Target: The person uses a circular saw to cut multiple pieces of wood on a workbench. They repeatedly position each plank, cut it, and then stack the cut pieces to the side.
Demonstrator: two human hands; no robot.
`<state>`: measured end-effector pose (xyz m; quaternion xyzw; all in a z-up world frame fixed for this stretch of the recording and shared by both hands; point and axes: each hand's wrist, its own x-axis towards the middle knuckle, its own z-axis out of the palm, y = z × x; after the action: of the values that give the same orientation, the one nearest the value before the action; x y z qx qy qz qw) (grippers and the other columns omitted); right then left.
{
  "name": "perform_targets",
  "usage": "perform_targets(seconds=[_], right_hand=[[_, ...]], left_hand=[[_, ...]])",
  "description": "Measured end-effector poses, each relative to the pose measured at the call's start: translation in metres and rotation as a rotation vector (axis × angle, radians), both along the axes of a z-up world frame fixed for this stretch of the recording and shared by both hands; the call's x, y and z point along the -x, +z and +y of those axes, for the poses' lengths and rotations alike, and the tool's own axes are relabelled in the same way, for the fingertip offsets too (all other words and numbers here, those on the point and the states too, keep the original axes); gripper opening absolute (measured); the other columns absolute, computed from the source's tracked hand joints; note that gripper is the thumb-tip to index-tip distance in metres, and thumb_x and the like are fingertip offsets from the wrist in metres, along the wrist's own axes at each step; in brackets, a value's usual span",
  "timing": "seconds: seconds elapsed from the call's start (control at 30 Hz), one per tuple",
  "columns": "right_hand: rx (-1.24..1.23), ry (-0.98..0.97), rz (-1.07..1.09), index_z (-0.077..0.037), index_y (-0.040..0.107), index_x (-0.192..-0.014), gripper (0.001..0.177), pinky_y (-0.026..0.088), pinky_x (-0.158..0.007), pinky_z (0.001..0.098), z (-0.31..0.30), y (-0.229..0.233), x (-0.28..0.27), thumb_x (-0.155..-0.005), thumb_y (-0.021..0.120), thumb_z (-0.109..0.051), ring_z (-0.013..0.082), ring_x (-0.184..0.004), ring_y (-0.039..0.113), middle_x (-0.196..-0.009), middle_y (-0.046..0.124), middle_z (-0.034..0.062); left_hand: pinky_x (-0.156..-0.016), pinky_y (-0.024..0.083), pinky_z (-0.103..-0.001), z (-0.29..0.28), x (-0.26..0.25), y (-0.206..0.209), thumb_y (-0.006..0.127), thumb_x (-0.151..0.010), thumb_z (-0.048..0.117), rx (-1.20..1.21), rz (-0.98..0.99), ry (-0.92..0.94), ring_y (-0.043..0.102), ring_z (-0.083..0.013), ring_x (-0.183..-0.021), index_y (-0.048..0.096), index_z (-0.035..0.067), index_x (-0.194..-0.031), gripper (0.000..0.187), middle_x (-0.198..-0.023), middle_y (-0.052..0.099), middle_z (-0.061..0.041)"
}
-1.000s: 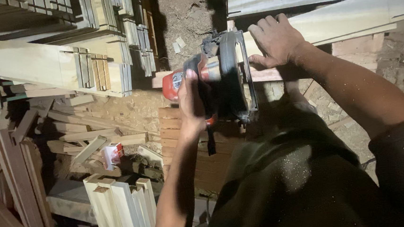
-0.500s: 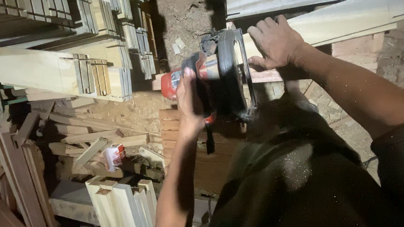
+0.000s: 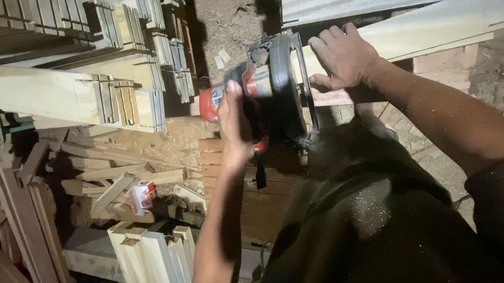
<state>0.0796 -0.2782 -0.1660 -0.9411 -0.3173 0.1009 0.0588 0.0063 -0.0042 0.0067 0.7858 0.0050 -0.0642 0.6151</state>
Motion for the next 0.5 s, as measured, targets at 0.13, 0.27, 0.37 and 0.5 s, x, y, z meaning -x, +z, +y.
perform_targets(seconds=[0.13,0.27,0.37,0.5], right_hand=[[-0.024,-0.003,0.002,-0.002,0.047,-0.141,0.092,0.044,-0.092,0.0519,0.000,0.000,0.000,-0.092,0.039,-0.079,0.0303,-0.100,0.054,-0.110,0.056,0.0184],[-0.018,-0.003,0.016,-0.001,0.048,-0.139,0.090,0.045,-0.093,0.0514,0.000,0.003,0.000,-0.091,0.039,-0.077,0.0304,-0.101,0.054,-0.109,0.056,0.0175],[-0.003,-0.003,0.018,-0.001,0.049,-0.138,0.089,0.044,-0.092,0.0517,0.001,0.005,0.002,-0.092,0.040,-0.077,0.0304,-0.100,0.054,-0.107,0.056,0.0177],[-0.057,-0.008,-0.048,0.000,0.049,-0.138,0.089,0.044,-0.091,0.0511,0.001,0.008,0.001,-0.092,0.042,-0.075,0.0298,-0.099,0.054,-0.107,0.055,0.0177]], left_hand=[[-0.059,0.037,-0.026,-0.008,-0.004,0.011,0.037,-0.114,0.051,0.145,0.191,0.075,0.046,-0.0106,-0.065,0.061,-0.004,-0.121,0.060,-0.076,0.052,0.000],[-0.066,0.041,-0.025,-0.012,-0.011,0.017,0.039,-0.109,0.052,0.100,0.172,0.089,0.050,-0.0090,-0.074,0.062,0.001,-0.139,0.064,-0.086,0.058,0.002],[-0.066,0.041,-0.024,-0.012,-0.014,0.017,0.039,-0.109,0.055,0.036,0.119,0.083,0.050,-0.0086,-0.074,0.062,0.001,-0.140,0.066,-0.085,0.057,0.002],[-0.061,0.039,-0.026,-0.011,-0.018,0.012,0.040,-0.107,0.054,0.075,0.176,0.123,0.048,-0.0097,-0.067,0.065,0.000,-0.135,0.065,-0.077,0.054,0.001]])
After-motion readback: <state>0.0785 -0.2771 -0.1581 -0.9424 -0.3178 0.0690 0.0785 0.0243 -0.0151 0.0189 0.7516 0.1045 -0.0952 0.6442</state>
